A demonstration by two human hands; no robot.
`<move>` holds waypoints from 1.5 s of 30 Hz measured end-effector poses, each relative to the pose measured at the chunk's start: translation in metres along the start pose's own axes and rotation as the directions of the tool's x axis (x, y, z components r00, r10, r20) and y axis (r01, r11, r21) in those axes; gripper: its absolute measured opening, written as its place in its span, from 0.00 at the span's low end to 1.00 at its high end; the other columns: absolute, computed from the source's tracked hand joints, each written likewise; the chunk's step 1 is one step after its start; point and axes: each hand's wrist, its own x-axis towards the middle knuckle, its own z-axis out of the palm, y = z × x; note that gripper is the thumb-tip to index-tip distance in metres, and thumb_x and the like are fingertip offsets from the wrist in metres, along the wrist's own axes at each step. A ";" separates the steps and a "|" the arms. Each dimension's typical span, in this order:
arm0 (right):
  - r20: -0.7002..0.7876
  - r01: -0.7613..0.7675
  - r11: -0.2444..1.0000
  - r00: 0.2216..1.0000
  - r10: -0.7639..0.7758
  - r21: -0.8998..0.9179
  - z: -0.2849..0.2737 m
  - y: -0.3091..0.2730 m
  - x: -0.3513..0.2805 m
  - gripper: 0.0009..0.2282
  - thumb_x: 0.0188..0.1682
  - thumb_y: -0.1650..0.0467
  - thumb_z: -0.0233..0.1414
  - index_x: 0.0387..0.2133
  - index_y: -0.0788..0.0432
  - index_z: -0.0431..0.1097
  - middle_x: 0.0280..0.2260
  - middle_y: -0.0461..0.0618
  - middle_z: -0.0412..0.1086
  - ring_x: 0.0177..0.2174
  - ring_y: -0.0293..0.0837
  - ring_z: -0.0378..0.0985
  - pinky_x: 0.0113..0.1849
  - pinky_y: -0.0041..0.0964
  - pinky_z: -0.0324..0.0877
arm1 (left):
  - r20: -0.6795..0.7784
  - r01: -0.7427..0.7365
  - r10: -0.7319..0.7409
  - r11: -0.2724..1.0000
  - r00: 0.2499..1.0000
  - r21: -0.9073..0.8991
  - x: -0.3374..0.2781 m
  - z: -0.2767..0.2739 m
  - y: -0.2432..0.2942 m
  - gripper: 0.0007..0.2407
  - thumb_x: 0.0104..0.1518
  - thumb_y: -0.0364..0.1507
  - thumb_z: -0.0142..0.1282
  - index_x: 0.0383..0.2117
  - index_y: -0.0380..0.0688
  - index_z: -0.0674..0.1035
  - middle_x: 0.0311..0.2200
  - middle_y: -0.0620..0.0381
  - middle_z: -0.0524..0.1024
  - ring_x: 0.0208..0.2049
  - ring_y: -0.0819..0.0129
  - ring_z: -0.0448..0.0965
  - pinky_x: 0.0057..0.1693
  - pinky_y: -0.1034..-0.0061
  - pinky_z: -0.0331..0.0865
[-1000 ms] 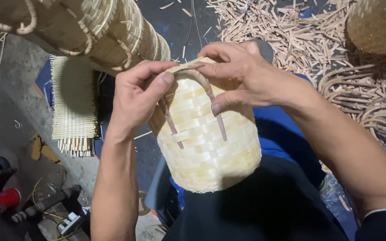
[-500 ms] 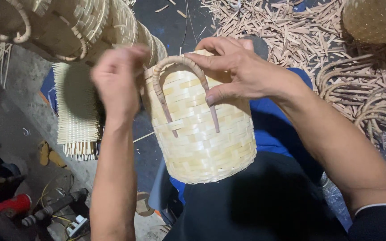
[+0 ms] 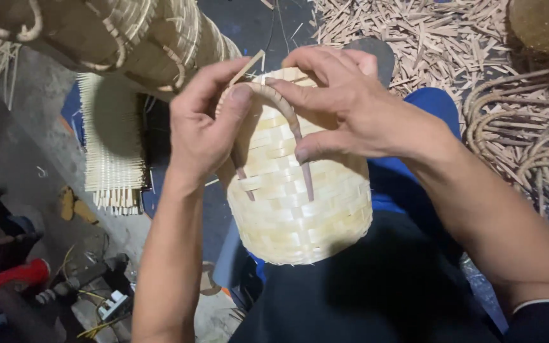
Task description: The person sits on the floor weaving a bamboo basket, rotating the woven body on their lap and tucking bamboo strips into the weave. They bend a rattan handle over the basket rim and weave its ends into the basket wall to secure it.
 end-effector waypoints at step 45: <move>-0.219 0.171 0.933 0.944 -0.247 -0.317 0.012 -0.024 0.063 0.07 0.51 0.72 0.58 0.29 0.65 0.70 0.38 0.56 0.71 0.28 0.49 0.76 0.29 0.40 0.71 | 0.083 0.075 -0.038 0.867 0.996 -0.493 -0.001 -0.010 -0.023 0.23 0.68 0.32 0.26 0.48 0.27 0.79 0.45 0.43 0.81 0.48 0.61 0.80 0.61 0.69 0.72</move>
